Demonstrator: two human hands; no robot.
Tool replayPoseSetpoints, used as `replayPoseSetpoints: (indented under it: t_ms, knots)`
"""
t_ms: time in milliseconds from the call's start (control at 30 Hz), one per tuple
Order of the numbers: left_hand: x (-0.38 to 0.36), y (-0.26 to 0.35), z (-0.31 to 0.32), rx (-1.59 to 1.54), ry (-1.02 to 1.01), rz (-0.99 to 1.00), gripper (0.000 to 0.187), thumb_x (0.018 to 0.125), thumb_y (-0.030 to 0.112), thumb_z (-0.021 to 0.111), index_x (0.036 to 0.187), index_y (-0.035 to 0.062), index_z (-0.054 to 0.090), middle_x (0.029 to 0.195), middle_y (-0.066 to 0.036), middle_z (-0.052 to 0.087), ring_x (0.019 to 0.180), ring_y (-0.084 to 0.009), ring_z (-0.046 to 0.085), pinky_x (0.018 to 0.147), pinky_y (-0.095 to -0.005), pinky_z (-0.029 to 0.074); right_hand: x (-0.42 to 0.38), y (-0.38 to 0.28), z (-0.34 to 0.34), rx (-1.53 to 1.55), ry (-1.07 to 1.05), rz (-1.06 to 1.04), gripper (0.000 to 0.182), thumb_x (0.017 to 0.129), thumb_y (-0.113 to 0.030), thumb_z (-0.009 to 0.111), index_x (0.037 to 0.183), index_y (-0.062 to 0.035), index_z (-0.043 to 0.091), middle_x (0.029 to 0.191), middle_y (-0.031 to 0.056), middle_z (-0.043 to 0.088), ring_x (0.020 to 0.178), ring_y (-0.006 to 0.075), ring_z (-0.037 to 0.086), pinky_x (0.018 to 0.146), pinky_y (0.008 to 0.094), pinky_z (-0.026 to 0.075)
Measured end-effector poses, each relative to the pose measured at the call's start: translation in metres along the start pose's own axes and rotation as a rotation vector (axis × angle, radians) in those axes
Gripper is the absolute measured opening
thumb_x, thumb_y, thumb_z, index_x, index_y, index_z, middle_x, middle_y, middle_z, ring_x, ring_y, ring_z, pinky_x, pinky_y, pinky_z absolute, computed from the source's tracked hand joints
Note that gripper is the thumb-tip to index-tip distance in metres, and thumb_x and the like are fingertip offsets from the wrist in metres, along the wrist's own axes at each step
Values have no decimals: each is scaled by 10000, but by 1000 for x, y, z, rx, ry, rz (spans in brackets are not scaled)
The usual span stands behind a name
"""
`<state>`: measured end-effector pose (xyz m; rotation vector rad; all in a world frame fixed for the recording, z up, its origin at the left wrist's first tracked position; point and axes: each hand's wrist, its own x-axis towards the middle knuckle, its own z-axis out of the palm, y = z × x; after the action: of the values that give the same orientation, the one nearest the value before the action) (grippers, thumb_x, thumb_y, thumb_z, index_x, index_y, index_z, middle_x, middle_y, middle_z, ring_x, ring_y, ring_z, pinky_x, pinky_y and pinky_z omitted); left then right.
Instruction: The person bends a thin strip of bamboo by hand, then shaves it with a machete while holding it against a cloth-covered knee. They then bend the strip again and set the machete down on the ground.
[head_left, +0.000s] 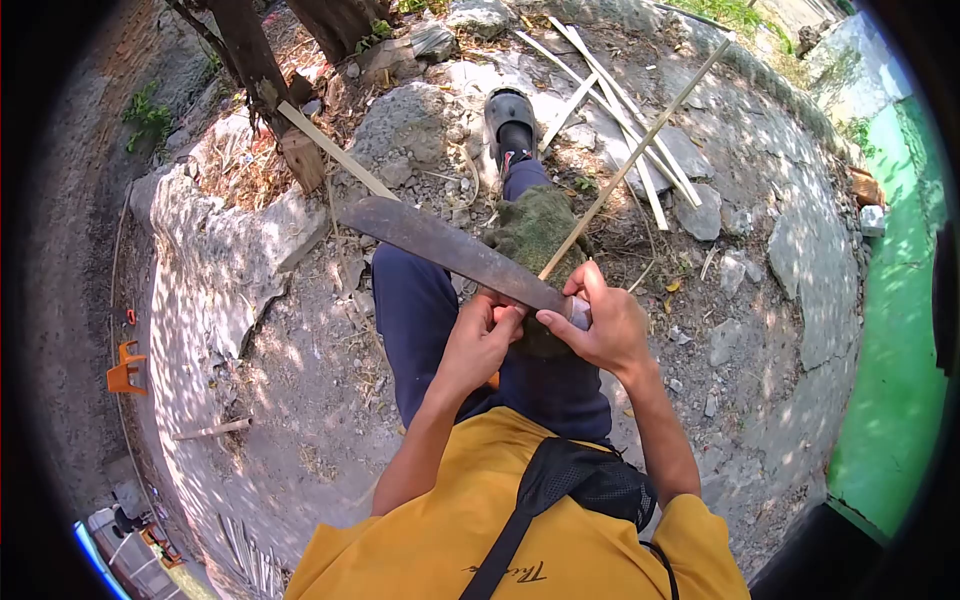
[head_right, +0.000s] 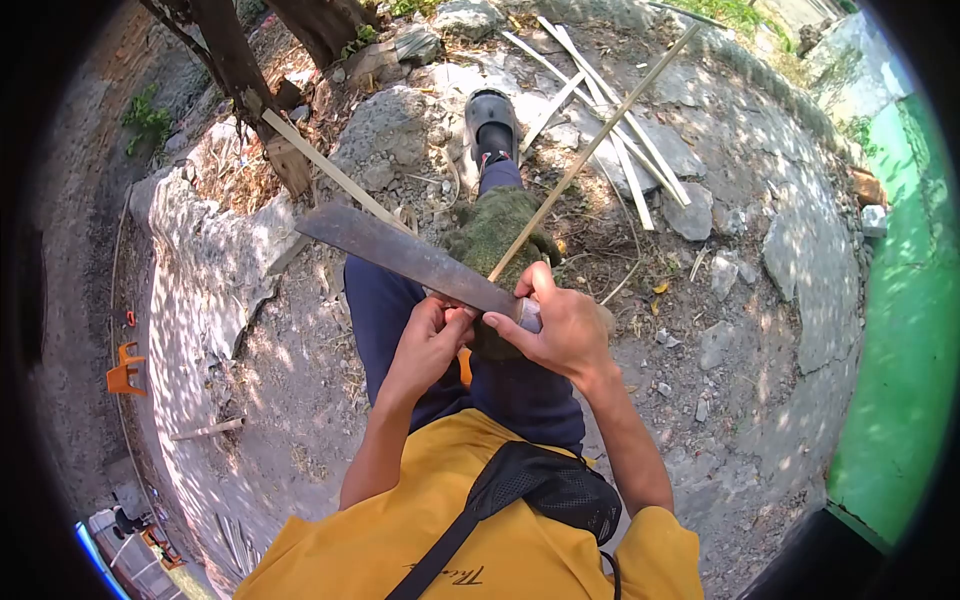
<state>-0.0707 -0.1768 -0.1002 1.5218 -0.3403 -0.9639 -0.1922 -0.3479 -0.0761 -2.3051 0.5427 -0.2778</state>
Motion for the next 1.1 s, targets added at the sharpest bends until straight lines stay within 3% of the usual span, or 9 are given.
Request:
replayPoseSetpoints:
  t_ms: [67, 367, 600, 767, 1100]
  knots:
    - [1, 4, -3, -3, -57, -61, 155, 1056, 127, 621, 1030, -26, 624, 787, 23, 584, 693, -54, 515, 620, -257, 449, 1, -1, -2, -21, -12, 16, 579, 868, -582, 806, 1009, -74, 566, 694, 100, 651, 615, 313, 698, 561, 431, 516]
    - [-6, -3, 5, -35, 18, 85, 160, 1072, 130, 613, 1059, -30, 612, 807, -4, 605, 686, -49, 507, 621, -251, 438, -1, -11, -2, -63, 9, 37, 568, 868, -586, 807, 987, -83, 570, 667, 94, 641, 594, 318, 701, 549, 430, 526]
    - [-14, -14, -3, -27, -2, 57, 138, 1075, 117, 606, 1081, -21, 596, 798, -4, 608, 685, -47, 498, 625, -244, 437, -3, -15, 4, -83, 21, 19, 578, 873, -611, 791, 984, -89, 569, 668, 97, 650, 595, 326, 707, 540, 441, 528]
    - [-27, -14, -9, -17, 4, 50, 159, 1086, 134, 596, 994, 22, 531, 656, 39, 521, 620, -30, 438, 568, -241, 365, -4, -17, 7, -113, 30, 47, 588, 879, -634, 771, 977, -93, 563, 646, 95, 642, 577, 329, 699, 525, 448, 520]
    - [-61, -14, -21, -42, 34, 31, 206, 1095, 141, 586, 944, 31, 499, 638, 41, 482, 614, -25, 375, 544, -243, 301, -2, -16, 11, -97, 57, 31, 584, 872, -633, 779, 962, -96, 569, 653, 90, 662, 577, 320, 702, 531, 454, 523]
